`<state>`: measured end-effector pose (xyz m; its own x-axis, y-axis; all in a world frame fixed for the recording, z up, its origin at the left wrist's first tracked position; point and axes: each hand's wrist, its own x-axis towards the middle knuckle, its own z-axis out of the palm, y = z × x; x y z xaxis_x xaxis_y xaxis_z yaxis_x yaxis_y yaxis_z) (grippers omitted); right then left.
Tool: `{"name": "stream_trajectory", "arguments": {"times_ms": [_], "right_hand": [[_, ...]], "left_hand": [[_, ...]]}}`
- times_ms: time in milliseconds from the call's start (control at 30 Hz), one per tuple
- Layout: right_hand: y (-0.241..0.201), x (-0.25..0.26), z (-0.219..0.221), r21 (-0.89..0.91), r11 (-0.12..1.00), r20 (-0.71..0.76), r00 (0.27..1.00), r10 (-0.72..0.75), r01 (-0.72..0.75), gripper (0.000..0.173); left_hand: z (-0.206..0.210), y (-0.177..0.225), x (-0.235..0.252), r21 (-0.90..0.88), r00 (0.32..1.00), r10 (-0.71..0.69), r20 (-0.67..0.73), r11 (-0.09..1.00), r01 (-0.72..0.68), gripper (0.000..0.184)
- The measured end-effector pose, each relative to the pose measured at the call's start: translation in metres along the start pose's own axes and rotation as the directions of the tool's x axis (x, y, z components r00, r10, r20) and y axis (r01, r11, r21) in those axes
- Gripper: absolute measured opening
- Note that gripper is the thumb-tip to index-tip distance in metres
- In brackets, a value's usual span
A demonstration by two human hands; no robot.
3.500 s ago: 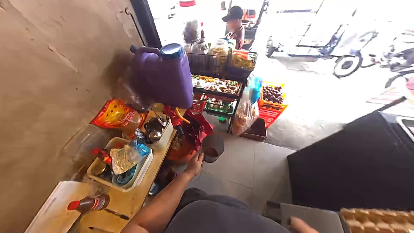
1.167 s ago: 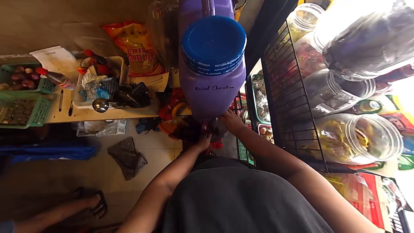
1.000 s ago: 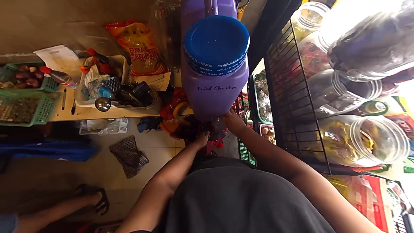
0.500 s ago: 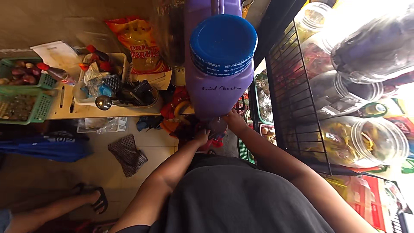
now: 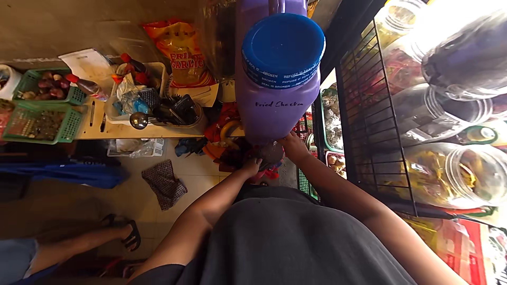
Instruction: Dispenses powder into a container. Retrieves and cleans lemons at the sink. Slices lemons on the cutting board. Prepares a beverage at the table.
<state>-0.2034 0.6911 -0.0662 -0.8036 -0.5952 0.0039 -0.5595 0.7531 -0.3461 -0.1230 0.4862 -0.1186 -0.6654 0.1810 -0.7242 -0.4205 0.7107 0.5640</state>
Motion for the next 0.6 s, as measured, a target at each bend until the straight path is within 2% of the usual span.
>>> {"name": "stream_trajectory", "arguments": {"times_ms": [167,433,600], "right_hand": [[0.002,0.001,0.002,-0.007,1.0,-0.003,1.0,-0.013,0.013,0.045],[-0.001,0.001,-0.004,0.023,1.0,-0.022,1.0,-0.018,0.019,0.04],[0.001,0.002,-0.003,0.011,1.0,0.004,1.0,-0.008,0.008,0.039]], "left_hand": [[0.001,-0.001,0.003,-0.064,1.0,0.004,0.003,0.998,-0.004,0.058],[0.01,0.007,0.01,-0.195,0.993,0.103,-0.051,0.975,-0.111,0.055],[0.018,0.002,0.025,-0.302,0.989,0.145,0.001,0.943,-0.138,0.053]]}}
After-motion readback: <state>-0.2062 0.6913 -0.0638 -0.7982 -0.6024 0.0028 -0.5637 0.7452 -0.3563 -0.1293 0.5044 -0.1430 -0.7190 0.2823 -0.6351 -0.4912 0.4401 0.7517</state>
